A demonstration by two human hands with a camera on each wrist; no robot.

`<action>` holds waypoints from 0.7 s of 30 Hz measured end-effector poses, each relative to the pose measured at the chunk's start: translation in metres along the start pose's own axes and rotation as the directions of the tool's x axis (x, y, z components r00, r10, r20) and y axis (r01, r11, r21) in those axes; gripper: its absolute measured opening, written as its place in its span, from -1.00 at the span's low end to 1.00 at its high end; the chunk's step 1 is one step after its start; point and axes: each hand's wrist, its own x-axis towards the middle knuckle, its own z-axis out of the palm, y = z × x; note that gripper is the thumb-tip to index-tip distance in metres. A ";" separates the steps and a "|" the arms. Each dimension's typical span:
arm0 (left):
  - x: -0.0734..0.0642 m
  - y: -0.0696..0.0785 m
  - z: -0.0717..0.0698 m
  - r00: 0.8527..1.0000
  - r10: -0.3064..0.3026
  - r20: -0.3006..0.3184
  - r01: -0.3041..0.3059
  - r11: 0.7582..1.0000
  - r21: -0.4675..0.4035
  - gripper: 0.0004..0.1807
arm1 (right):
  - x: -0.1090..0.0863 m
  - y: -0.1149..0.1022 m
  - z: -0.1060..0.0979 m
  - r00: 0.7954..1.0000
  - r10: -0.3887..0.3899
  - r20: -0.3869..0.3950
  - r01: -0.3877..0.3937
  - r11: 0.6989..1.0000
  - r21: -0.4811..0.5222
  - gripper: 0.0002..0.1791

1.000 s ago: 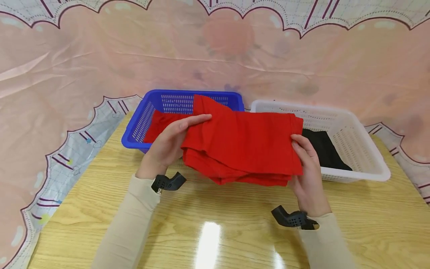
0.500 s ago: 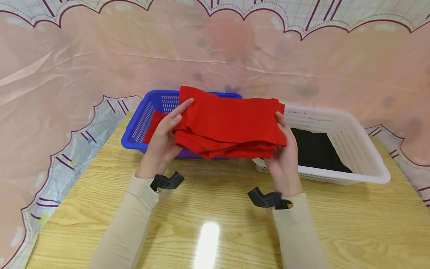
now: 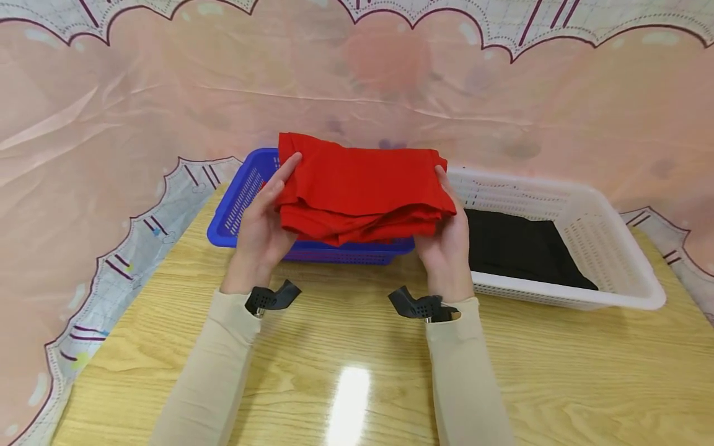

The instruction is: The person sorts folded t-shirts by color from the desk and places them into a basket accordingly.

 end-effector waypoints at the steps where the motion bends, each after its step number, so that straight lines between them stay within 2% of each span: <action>1: 0.000 0.000 -0.001 1.000 0.010 -0.011 -0.010 1.000 -0.007 -0.45 | 0.002 0.001 -0.001 1.000 -0.001 -0.005 0.001 1.000 -0.017 -0.52; 5: 0.001 0.003 -0.008 0.998 0.025 -0.053 -0.026 1.000 -0.015 -0.47 | 0.008 0.003 -0.007 1.000 0.012 -0.007 -0.012 0.995 -0.097 -0.46; 10: 0.002 0.003 -0.015 0.996 0.025 -0.086 -0.025 1.000 -0.005 -0.49 | 0.012 0.002 -0.016 0.999 0.023 0.030 -0.016 0.977 -0.211 -0.45; 15: 0.001 0.004 -0.022 0.991 0.033 -0.127 -0.036 0.999 -0.022 -0.49 | 0.010 0.003 -0.021 0.999 0.050 -0.013 -0.052 0.951 -0.305 -0.50; 18: 0.001 0.005 -0.025 0.989 0.033 -0.143 -0.033 0.999 0.002 -0.48 | 0.011 0.006 -0.021 0.999 0.045 -0.011 -0.046 0.910 -0.411 -0.52; 21: 0.001 0.005 -0.026 0.987 0.035 -0.160 -0.028 0.998 0.049 -0.47 | 0.012 0.008 -0.020 1.000 0.017 0.004 -0.012 0.831 -0.555 -0.52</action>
